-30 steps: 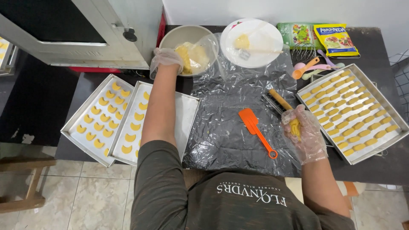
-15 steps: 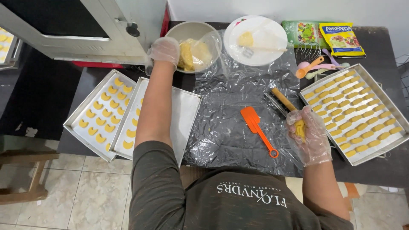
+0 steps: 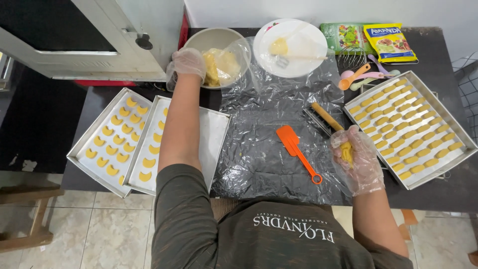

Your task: Shaping dough into crescent-shaped pastries and arranging them on baking trays.

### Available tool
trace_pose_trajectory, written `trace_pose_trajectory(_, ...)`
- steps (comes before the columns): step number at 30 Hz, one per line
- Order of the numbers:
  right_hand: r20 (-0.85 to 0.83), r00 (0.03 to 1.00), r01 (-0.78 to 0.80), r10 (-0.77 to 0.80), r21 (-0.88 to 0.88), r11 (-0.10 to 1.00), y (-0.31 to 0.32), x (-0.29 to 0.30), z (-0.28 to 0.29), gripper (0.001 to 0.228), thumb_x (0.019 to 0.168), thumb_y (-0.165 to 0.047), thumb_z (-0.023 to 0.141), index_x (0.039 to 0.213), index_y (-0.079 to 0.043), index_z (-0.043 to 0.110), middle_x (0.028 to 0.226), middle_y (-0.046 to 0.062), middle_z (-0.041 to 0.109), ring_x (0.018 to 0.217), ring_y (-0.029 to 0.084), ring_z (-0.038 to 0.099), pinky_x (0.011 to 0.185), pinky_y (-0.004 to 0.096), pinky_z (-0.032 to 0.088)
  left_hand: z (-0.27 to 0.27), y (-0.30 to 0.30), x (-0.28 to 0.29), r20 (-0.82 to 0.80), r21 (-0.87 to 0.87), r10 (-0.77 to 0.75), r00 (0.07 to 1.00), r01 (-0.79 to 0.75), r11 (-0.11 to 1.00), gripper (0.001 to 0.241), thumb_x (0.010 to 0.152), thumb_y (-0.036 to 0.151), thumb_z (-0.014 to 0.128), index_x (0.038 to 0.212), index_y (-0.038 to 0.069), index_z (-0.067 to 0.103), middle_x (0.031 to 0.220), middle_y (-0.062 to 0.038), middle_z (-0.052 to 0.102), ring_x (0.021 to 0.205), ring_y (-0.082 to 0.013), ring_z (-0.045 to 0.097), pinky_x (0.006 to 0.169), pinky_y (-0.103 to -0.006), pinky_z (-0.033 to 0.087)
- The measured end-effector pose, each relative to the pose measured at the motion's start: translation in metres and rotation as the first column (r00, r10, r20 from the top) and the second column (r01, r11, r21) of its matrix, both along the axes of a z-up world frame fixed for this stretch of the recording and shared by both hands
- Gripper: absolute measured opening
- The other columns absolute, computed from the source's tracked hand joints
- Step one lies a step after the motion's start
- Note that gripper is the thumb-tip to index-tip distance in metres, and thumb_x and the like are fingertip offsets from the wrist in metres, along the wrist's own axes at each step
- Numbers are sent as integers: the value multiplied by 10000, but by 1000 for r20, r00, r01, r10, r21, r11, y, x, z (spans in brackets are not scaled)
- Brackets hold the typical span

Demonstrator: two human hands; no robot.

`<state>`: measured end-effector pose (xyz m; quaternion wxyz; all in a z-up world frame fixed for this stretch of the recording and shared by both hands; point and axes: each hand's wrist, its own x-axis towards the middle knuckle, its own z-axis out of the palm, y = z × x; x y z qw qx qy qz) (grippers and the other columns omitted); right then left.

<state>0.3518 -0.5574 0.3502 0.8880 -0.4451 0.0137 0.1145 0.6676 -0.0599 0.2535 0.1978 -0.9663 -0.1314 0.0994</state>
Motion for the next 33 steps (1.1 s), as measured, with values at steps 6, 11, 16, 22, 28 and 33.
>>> trace_pose_trajectory(6, 23, 999, -23, 23, -22, 999, 4, 2, 8, 401, 1052, -406, 596, 830, -92, 713, 685, 61, 563, 457, 71, 478, 299, 124, 350, 81, -28, -46, -39, -551, 154, 987, -150, 821, 527, 1068, 412, 222, 1476, 224, 500, 1494, -147, 495, 1354, -415, 489, 1091, -621, 389)
trace_pose_trajectory(11, -82, 988, 114, -129, -165, 980, 5, 17, -23, 297, 1023, -307, 590, 1202, -79, 655, 912, 149, 683, 590, 169, 647, 312, 154, 483, 71, -24, -68, -23, -907, 481, 877, -220, 358, 648, 1084, 475, 278, 1568, 53, 192, 1599, -112, 384, 1511, -242, 323, 1265, -436, 163)
trace_pose_trajectory(16, -163, 985, 80, -54, 158, 984, 51, 1, 45, 272, 959, -47, 640, 1226, 5, 636, 1071, 297, 714, 850, 381, 764, 605, 377, 699, 113, -47, -106, 160, -748, 285, 945, -72, 660, 543, 1101, 414, 181, 1546, 148, 345, 1550, -98, 457, 1465, -296, 406, 1225, -558, 212)
trace_pose_trajectory(22, -84, 996, 2, -1, 13, 1000, 65, 10, 9, 571, 994, -593, 535, 768, -71, 591, 536, 122, 470, 291, 115, 358, 177, 160, 250, 145, -62, -185, 462, -411, -9, 887, 223, 884, 316, 1054, 207, 409, 1171, 15, 631, 899, -157, 674, 937, -379, 715, 742, -538, 587)
trace_pose_trajectory(28, -233, 971, 35, -60, -110, 993, 115, -37, 90, 678, 1006, -661, 321, 559, -161, 415, 422, 83, 362, 265, 165, 299, 190, 188, 160, 192, -137, -316, 532, 75, -534, 657, 592, 803, 264, 1009, 118, 521, 900, -27, 713, 614, -157, 605, 582, -329, 669, 473, -464, 529)
trace_pose_trajectory(33, -397, 918, 118, -18, 230, 966, 101, -14, 49, 542, 1014, -519, 484, 810, -58, 683, 842, 279, 682, 709, 375, 683, 592, 403, 558, 127, -133, -376, 598, 82, -468, 651, 531, 843, 371, 1055, 254, 532, 810, 19, 683, 572, -107, 539, 531, -292, 618, 441, -414, 489)
